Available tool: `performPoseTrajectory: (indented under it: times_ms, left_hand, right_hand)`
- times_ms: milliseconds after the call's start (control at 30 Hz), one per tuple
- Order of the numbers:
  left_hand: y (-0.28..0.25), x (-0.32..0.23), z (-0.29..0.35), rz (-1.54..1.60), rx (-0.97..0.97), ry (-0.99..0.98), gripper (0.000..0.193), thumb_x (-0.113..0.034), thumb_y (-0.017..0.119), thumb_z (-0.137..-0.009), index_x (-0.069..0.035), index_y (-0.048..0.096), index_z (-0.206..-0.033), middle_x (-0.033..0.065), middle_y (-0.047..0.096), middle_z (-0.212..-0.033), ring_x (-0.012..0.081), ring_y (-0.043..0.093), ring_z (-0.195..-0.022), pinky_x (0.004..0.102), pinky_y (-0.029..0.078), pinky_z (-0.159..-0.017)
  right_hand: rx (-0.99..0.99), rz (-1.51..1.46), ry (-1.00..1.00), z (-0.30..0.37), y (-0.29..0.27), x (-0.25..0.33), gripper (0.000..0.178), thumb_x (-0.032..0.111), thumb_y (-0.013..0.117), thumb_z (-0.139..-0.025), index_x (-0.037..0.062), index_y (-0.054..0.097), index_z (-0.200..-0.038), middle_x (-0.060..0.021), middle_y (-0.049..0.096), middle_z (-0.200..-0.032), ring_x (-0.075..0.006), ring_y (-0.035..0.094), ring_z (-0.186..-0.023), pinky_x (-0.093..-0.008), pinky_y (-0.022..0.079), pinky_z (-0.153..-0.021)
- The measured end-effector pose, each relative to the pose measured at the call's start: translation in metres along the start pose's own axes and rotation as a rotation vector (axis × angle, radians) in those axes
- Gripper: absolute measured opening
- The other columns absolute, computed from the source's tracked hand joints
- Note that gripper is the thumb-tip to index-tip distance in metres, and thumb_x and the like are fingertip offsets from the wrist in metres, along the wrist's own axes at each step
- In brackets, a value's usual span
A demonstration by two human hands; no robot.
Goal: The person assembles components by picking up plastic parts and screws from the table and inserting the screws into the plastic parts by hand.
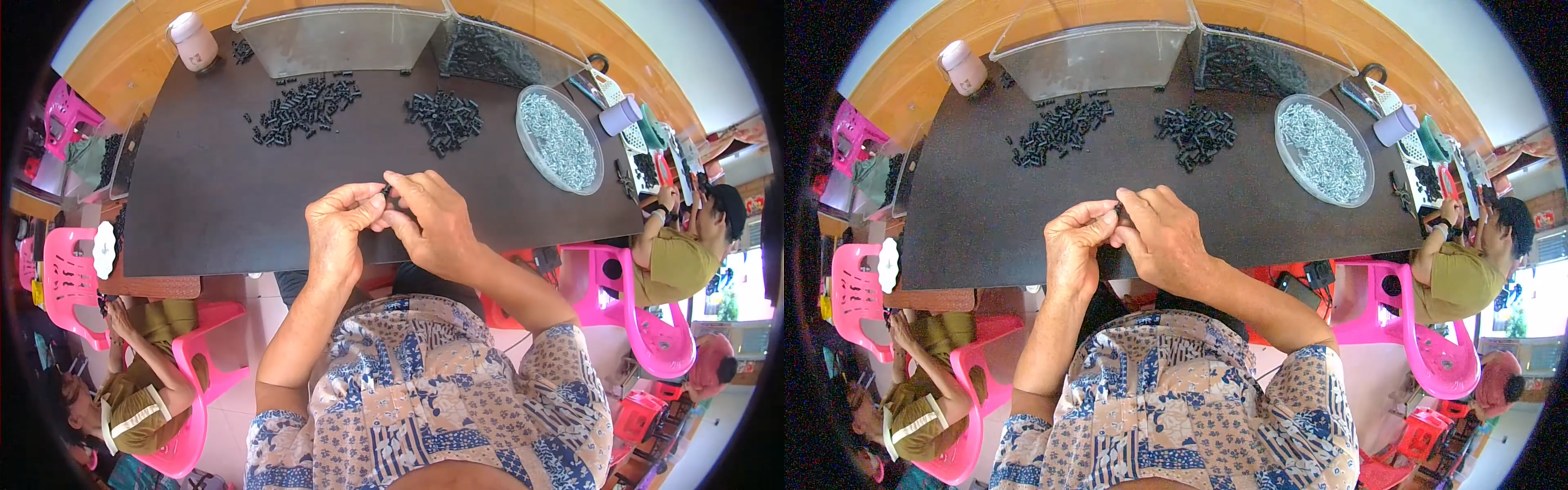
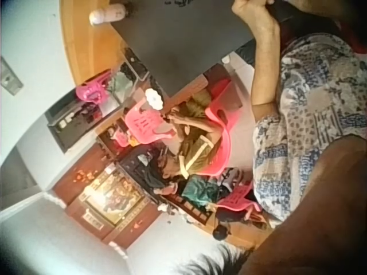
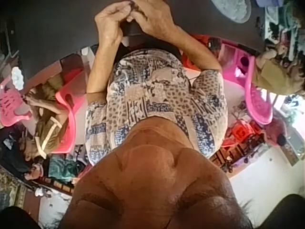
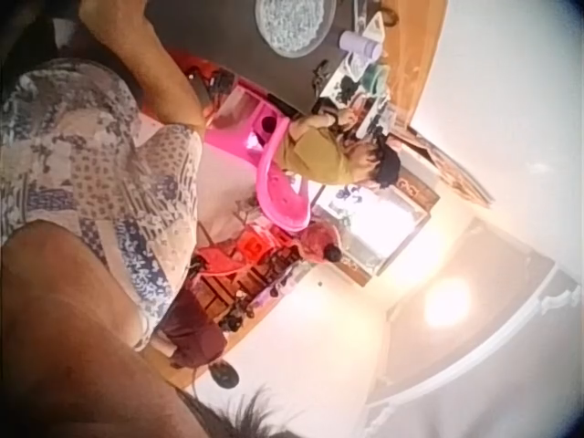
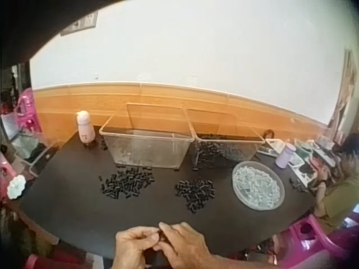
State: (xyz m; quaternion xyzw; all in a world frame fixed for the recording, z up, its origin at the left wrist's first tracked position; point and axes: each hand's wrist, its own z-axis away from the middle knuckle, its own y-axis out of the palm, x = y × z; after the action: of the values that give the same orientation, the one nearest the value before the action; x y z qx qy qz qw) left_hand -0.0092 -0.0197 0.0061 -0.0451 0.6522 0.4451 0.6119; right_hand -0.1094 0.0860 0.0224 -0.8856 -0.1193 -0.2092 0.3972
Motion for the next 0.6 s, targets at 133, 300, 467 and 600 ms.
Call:
performPoseTrajectory:
  times_ms: [133,300,467,600]
  left_hand:
    - [0.009,-0.003,0.002,0.029,-0.056,-0.038,0.012,0.004,0.063,-0.078,0.006,0.064,-0.09,0.0119,0.065,-0.078,0.0151,0.06,-0.067,0.0241,0.048,-0.065]
    - [0.01,-0.004,0.003,0.013,-0.063,-0.046,0.012,0.004,0.064,-0.076,0.006,0.065,-0.088,0.0108,0.066,-0.08,0.0147,0.06,-0.074,0.0243,0.047,-0.073]
    - [0.001,-0.004,0.001,0.025,-0.008,-0.094,0.011,0.0,0.062,-0.08,0.005,0.065,-0.088,0.0108,0.066,-0.079,0.0138,0.06,-0.07,0.0242,0.048,-0.068]
    - [-0.007,-0.009,-0.002,-0.023,0.113,-0.188,0.014,-0.007,0.059,-0.084,0.005,0.065,-0.089,0.0114,0.066,-0.077,0.014,0.061,-0.065,0.0246,0.048,-0.062]
  right_hand:
    - [-0.042,0.031,-0.039,-0.001,0.005,0.0,0.041,0.004,0.065,-0.067,-0.0084,0.053,-0.105,-0.0163,0.057,-0.087,-0.0304,0.053,-0.074,-0.0375,0.045,-0.065]
    - [-0.175,0.208,-0.247,-0.002,0.01,-0.01,0.045,-0.001,0.068,-0.06,-0.0071,0.054,-0.102,-0.0123,0.057,-0.079,-0.0253,0.054,-0.065,-0.0346,0.045,-0.056]
    - [-0.153,0.153,-0.251,-0.004,0.008,-0.015,0.044,0.0,0.069,-0.058,-0.0055,0.055,-0.1,-0.0088,0.056,-0.072,-0.0235,0.054,-0.061,-0.0335,0.044,-0.054]
    - [-0.057,0.042,-0.178,-0.007,0.001,-0.018,0.044,0.0,0.07,-0.059,-0.0045,0.056,-0.1,-0.0083,0.056,-0.07,-0.0227,0.053,-0.058,-0.0329,0.044,-0.051]
